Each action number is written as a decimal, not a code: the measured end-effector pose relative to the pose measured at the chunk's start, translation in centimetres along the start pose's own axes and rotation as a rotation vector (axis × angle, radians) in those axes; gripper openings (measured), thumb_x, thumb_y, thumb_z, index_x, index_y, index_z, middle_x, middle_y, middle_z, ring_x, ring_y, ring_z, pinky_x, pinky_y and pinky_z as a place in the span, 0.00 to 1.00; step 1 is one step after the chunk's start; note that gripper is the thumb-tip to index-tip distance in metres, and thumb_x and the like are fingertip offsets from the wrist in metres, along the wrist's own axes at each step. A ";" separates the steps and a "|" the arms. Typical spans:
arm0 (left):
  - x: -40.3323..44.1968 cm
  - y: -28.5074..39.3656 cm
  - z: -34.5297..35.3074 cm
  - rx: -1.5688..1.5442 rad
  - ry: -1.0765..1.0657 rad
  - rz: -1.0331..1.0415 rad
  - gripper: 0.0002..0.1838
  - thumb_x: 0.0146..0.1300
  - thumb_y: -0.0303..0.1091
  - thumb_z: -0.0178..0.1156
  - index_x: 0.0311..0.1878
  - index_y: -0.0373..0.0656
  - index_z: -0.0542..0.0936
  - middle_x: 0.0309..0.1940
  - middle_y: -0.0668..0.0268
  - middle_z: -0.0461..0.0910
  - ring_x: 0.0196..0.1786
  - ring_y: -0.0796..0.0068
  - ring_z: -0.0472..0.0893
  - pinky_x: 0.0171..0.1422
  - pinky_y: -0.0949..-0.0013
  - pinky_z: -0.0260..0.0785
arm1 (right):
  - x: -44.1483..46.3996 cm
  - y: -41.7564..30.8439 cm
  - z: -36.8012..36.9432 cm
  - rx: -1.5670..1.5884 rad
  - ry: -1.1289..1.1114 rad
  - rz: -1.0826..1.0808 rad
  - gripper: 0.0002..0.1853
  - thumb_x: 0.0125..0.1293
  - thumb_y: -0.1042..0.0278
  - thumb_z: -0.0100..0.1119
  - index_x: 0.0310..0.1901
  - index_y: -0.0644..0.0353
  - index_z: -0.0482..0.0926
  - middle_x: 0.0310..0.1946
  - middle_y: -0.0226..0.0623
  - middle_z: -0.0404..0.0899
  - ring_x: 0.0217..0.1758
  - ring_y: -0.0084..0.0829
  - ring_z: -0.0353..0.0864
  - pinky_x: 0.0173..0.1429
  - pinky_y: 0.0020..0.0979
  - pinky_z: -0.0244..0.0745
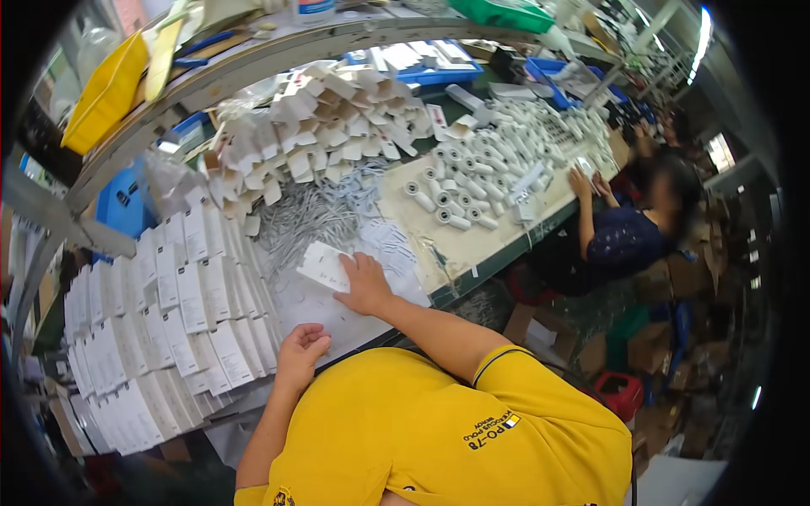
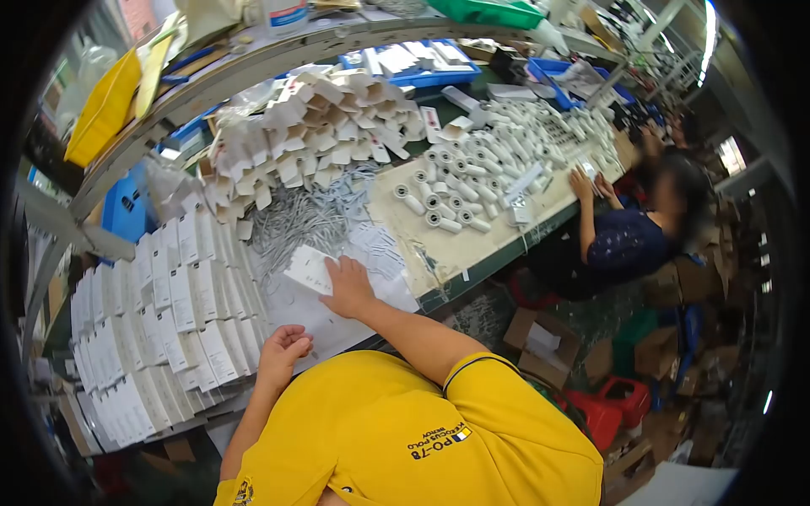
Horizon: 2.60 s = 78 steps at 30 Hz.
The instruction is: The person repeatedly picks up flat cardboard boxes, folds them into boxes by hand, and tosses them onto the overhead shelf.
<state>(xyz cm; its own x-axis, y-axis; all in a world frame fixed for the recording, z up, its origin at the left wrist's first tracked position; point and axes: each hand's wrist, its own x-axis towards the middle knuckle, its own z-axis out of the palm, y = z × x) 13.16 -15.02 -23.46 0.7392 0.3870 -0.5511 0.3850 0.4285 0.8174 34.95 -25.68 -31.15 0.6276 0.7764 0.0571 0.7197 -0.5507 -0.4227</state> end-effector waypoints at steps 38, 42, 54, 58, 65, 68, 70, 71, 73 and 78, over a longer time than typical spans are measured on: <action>1.9 7.6 7.5 -0.119 -0.089 0.754 0.51 0.60 0.16 0.63 0.85 0.48 0.52 0.74 0.53 0.70 0.69 0.59 0.75 0.76 0.59 0.65 | -5.8 -6.3 -12.0 1.141 0.083 -0.105 0.41 0.60 0.73 0.75 0.75 0.60 0.67 0.70 0.45 0.74 0.67 0.39 0.78 0.72 0.36 0.72; 2.2 7.5 7.2 -0.079 -0.111 0.758 0.45 0.55 0.17 0.66 0.78 0.47 0.61 0.72 0.52 0.71 0.67 0.59 0.76 0.74 0.59 0.68 | -5.6 -6.1 -12.1 1.130 0.093 -0.126 0.41 0.59 0.73 0.76 0.74 0.60 0.69 0.67 0.43 0.76 0.65 0.39 0.78 0.71 0.37 0.72; 2.6 9.3 6.5 0.343 0.033 0.761 0.39 0.55 0.21 0.72 0.71 0.43 0.69 0.65 0.54 0.77 0.59 0.60 0.81 0.64 0.62 0.75 | -3.1 -3.3 -14.0 1.015 0.033 -0.186 0.32 0.65 0.76 0.69 0.71 0.60 0.73 0.61 0.39 0.78 0.58 0.31 0.78 0.65 0.32 0.71; 1.9 9.0 7.0 0.627 0.107 0.887 0.37 0.56 0.23 0.74 0.70 0.42 0.71 0.62 0.53 0.79 0.56 0.57 0.83 0.60 0.62 0.77 | -2.1 -3.9 -15.4 1.159 -0.043 -0.052 0.24 0.69 0.78 0.64 0.67 0.62 0.76 0.54 0.38 0.81 0.50 0.27 0.79 0.57 0.27 0.73; 3.7 8.8 7.1 0.892 0.178 1.289 0.39 0.53 0.21 0.73 0.70 0.42 0.71 0.62 0.54 0.79 0.50 0.52 0.83 0.55 0.61 0.78 | -1.7 -5.0 -18.1 1.617 -0.316 0.482 0.13 0.72 0.81 0.58 0.56 0.64 0.81 0.37 0.35 0.82 0.31 0.20 0.77 0.32 0.19 0.73; 3.9 8.0 7.6 0.789 0.173 1.259 0.40 0.52 0.19 0.72 0.70 0.42 0.71 0.63 0.53 0.78 0.52 0.52 0.83 0.56 0.60 0.77 | -1.7 -4.4 -17.7 1.708 -0.275 0.507 0.11 0.71 0.81 0.60 0.54 0.64 0.81 0.35 0.36 0.82 0.29 0.21 0.77 0.29 0.19 0.72; 3.5 7.1 7.4 0.695 0.184 1.212 0.41 0.50 0.17 0.71 0.70 0.43 0.71 0.63 0.53 0.77 0.53 0.51 0.82 0.57 0.59 0.77 | -2.3 -4.4 -16.8 1.803 -0.248 0.538 0.10 0.71 0.81 0.61 0.52 0.64 0.81 0.34 0.36 0.81 0.27 0.21 0.76 0.25 0.19 0.71; 3.5 6.9 7.2 0.702 0.185 1.193 0.41 0.50 0.17 0.71 0.70 0.43 0.71 0.63 0.53 0.77 0.53 0.51 0.82 0.57 0.59 0.77 | -2.5 -4.6 -16.5 1.811 -0.259 0.554 0.10 0.71 0.81 0.61 0.52 0.64 0.81 0.34 0.36 0.81 0.27 0.21 0.76 0.25 0.19 0.71; 3.9 7.2 7.1 0.730 0.117 1.247 0.42 0.50 0.17 0.71 0.71 0.44 0.70 0.64 0.53 0.77 0.54 0.50 0.82 0.57 0.59 0.77 | -2.7 -5.0 -16.8 1.736 -0.212 0.518 0.10 0.71 0.79 0.62 0.52 0.65 0.82 0.34 0.36 0.81 0.27 0.21 0.76 0.26 0.20 0.73; 4.0 7.2 6.8 0.778 0.038 1.256 0.44 0.49 0.15 0.70 0.72 0.43 0.68 0.65 0.52 0.76 0.59 0.50 0.81 0.62 0.59 0.75 | -3.5 -6.2 -17.0 1.540 -0.061 0.421 0.10 0.71 0.78 0.63 0.53 0.67 0.82 0.36 0.37 0.82 0.27 0.20 0.76 0.28 0.21 0.75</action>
<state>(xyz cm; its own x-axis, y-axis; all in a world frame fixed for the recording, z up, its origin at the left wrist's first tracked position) 22.64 -16.00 -18.64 0.7950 0.1908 0.5758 -0.2797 -0.7270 0.6271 33.36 -30.20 -13.39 0.6559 0.6869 -0.3130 -0.4900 0.0721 -0.8688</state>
